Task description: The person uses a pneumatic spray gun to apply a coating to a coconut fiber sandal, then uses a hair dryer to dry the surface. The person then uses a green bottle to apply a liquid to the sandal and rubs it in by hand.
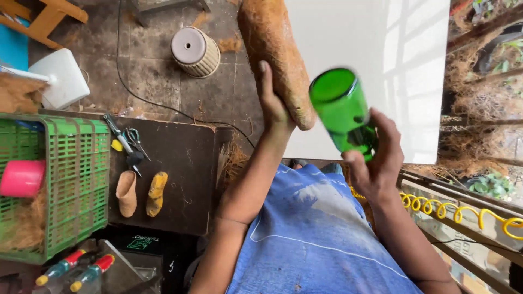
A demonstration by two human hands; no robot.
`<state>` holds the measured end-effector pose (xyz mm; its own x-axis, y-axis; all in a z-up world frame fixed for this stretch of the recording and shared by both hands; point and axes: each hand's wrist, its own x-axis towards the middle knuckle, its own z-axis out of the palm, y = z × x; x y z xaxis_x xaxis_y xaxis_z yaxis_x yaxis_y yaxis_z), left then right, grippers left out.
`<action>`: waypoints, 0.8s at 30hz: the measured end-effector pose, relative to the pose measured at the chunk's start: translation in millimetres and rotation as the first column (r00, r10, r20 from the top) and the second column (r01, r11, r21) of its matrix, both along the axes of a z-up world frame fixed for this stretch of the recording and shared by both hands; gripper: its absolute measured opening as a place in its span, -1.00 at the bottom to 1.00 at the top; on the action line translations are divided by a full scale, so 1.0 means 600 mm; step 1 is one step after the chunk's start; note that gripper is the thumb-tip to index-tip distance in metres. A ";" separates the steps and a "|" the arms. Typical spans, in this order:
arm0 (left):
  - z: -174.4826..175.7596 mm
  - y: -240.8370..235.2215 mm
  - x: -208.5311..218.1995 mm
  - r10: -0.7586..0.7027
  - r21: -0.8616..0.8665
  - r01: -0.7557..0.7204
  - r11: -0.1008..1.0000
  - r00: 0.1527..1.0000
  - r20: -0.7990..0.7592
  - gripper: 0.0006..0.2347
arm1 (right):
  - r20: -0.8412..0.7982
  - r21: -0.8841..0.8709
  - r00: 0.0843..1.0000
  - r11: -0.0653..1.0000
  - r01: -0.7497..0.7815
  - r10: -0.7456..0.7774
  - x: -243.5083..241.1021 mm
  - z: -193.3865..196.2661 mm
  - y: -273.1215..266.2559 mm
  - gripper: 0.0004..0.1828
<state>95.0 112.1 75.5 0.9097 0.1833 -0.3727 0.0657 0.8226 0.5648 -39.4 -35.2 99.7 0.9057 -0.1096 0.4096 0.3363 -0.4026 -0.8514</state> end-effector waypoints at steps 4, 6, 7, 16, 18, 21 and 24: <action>-0.021 0.017 0.025 0.045 0.204 -0.039 0.978 0.999 -0.025 -0.33 | 0.087 -0.201 0.996 0.979 0.025 -0.007 0.014 -0.021 0.022 -0.12; -0.009 0.013 0.037 0.040 0.254 -0.031 0.967 0.999 -0.030 -0.32 | 0.104 -0.257 0.994 0.965 0.047 -0.020 0.036 -0.019 0.030 -0.13; -0.001 0.015 0.037 0.073 0.205 -0.073 0.976 0.997 0.009 -0.36 | -0.046 -0.158 0.996 0.985 0.065 -0.073 0.042 -0.009 0.039 -0.25; 0.033 0.035 0.074 -0.012 0.186 0.015 0.982 1.000 -0.018 -0.34 | -0.166 -0.112 0.979 0.988 0.104 -0.121 0.063 0.014 0.070 -0.31; 0.037 0.038 0.094 0.013 0.198 -0.021 0.980 0.999 0.041 -0.35 | -0.138 -0.086 0.979 0.986 0.141 -0.152 0.084 0.017 0.067 -0.40; 0.035 0.041 0.094 -0.036 0.183 0.038 0.982 0.999 -0.012 -0.39 | 0.038 -0.032 0.993 0.993 0.111 -0.109 0.081 0.003 0.067 -0.30; 0.039 0.048 0.093 -0.066 0.184 0.064 0.981 0.998 0.004 -0.33 | -0.151 -0.031 0.985 0.996 0.079 -0.082 0.086 -0.008 0.065 -0.25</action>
